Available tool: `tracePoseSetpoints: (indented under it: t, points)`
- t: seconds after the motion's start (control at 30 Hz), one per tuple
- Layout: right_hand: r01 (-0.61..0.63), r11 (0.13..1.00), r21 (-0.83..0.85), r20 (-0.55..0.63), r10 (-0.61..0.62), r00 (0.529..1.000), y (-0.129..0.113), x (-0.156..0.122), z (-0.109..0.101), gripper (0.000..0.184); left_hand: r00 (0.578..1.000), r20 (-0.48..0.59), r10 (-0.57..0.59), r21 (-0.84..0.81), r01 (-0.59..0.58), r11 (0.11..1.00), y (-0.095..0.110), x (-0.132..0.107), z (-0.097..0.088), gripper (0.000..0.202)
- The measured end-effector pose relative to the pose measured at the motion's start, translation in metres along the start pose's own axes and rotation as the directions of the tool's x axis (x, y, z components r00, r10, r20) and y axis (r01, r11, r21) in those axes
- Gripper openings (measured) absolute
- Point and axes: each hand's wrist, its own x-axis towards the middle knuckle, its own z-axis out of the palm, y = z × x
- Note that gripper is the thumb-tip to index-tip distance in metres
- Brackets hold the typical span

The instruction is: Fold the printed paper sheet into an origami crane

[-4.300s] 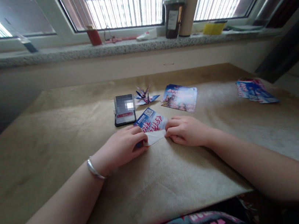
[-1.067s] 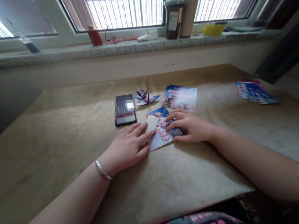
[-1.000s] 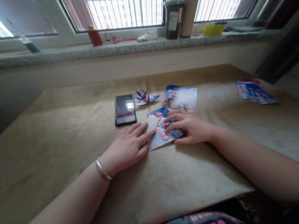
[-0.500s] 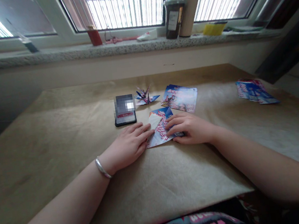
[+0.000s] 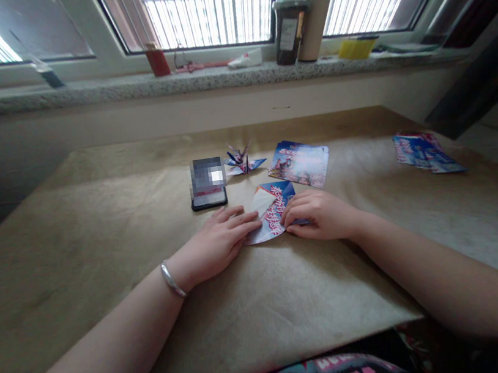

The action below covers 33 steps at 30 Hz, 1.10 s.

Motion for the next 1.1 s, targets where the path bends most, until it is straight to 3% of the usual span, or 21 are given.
tracePoseSetpoints:
  t: [0.53, 0.7, 0.93, 1.1]
  points:
    - [-0.122, 0.990, 0.074, -0.050, 0.126, 0.991, 0.001, -0.003, 0.005, 0.022, 0.997, -0.049, 0.052, -0.213, -0.062, 0.975, 0.004, 0.003, -0.006, 0.029]
    - [-0.281, 0.950, 0.134, -0.036, 0.288, 0.957, 0.002, -0.003, 0.009, 0.020, 0.999, -0.034, 0.026, -0.168, -0.031, 0.985, 0.011, 0.005, -0.009, 0.026]
    - [-0.428, 0.902, 0.047, -0.043, 0.430, 0.902, 0.004, 0.004, 0.014, 0.013, 0.999, -0.037, -0.037, -0.083, 0.033, 0.996, 0.017, 0.007, -0.009, 0.028]
    - [-0.461, 0.887, 0.018, -0.060, 0.461, 0.885, 0.006, 0.005, 0.018, 0.014, 0.997, -0.037, 0.069, 0.019, -0.068, 0.997, 0.017, 0.005, -0.006, 0.037]
